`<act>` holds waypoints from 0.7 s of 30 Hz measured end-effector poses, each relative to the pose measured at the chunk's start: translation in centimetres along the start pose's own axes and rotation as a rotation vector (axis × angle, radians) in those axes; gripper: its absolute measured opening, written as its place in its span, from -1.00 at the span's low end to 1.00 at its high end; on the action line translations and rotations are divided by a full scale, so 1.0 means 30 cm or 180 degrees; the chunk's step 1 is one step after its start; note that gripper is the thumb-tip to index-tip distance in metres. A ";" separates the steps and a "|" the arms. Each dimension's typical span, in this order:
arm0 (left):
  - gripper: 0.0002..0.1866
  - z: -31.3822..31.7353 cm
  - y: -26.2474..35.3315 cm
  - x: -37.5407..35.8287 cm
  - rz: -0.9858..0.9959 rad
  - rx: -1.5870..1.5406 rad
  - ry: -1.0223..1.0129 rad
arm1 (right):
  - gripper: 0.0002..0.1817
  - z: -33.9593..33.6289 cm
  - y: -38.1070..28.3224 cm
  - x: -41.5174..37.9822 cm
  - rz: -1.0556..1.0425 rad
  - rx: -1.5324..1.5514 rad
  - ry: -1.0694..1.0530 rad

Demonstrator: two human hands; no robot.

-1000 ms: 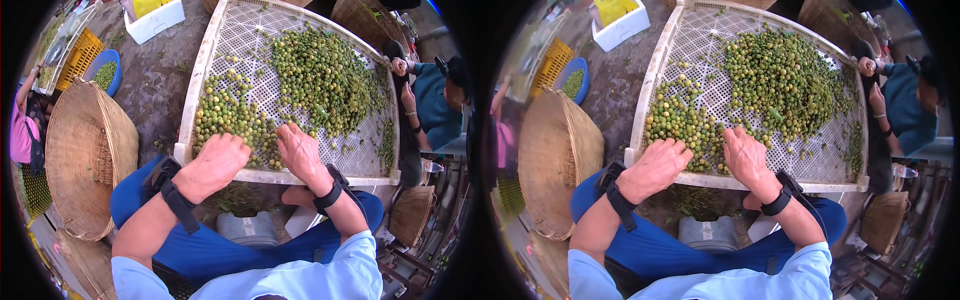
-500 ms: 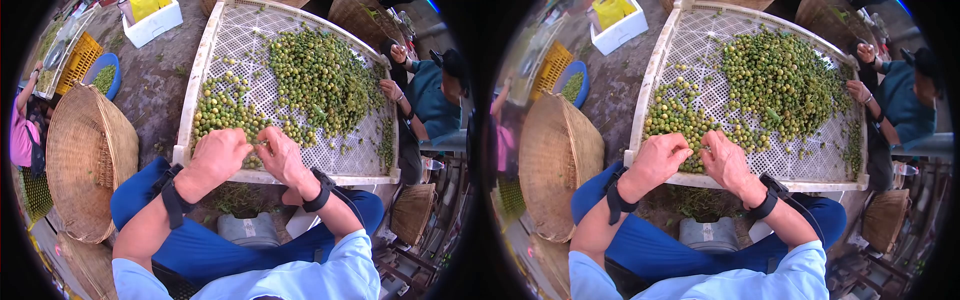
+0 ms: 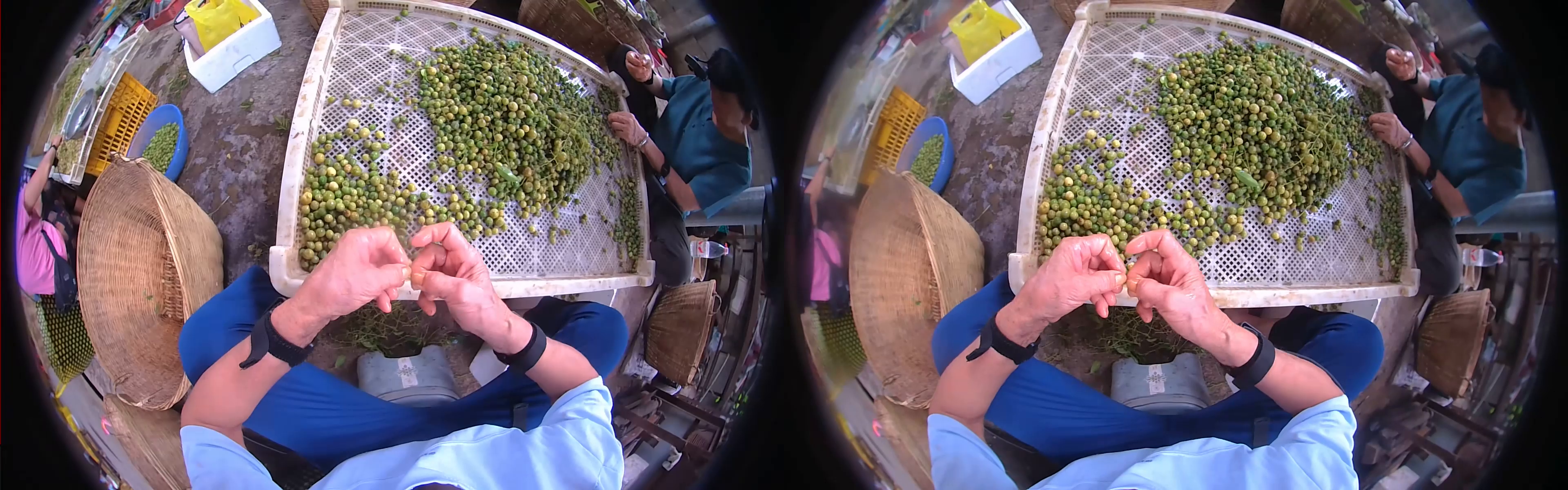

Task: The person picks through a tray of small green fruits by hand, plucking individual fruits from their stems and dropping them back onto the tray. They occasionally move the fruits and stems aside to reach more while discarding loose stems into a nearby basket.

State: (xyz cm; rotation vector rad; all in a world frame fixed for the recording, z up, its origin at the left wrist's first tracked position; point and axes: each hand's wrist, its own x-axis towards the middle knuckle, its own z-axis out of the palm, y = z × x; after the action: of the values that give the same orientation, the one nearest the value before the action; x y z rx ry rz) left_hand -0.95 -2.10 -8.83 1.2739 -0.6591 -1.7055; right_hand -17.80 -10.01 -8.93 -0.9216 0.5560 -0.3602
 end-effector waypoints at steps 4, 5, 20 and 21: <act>-0.88 -0.020 0.041 -0.023 0.1173 0.2641 0.0811 | -0.92 -0.071 -0.088 0.034 0.0170 -0.1251 0.0524; -0.78 -0.015 0.063 -0.042 0.1074 0.3419 0.1285 | -0.94 -0.131 -0.080 0.076 -0.0696 -0.2783 0.0827; -0.75 0.001 0.017 -0.058 0.1093 0.4440 0.1258 | -0.88 -0.293 -0.020 0.273 -0.0845 -0.5186 0.0840; -0.75 0.001 0.017 -0.059 0.1030 0.4486 0.1241 | -0.90 -0.288 -0.023 0.279 -0.0790 -0.5248 0.0814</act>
State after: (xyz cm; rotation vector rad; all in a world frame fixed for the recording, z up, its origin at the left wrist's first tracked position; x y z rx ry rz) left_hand -0.65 -0.81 -7.56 2.1379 -1.8233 -0.5115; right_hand -16.25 -20.32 -14.98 -2.5681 0.9739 -0.1775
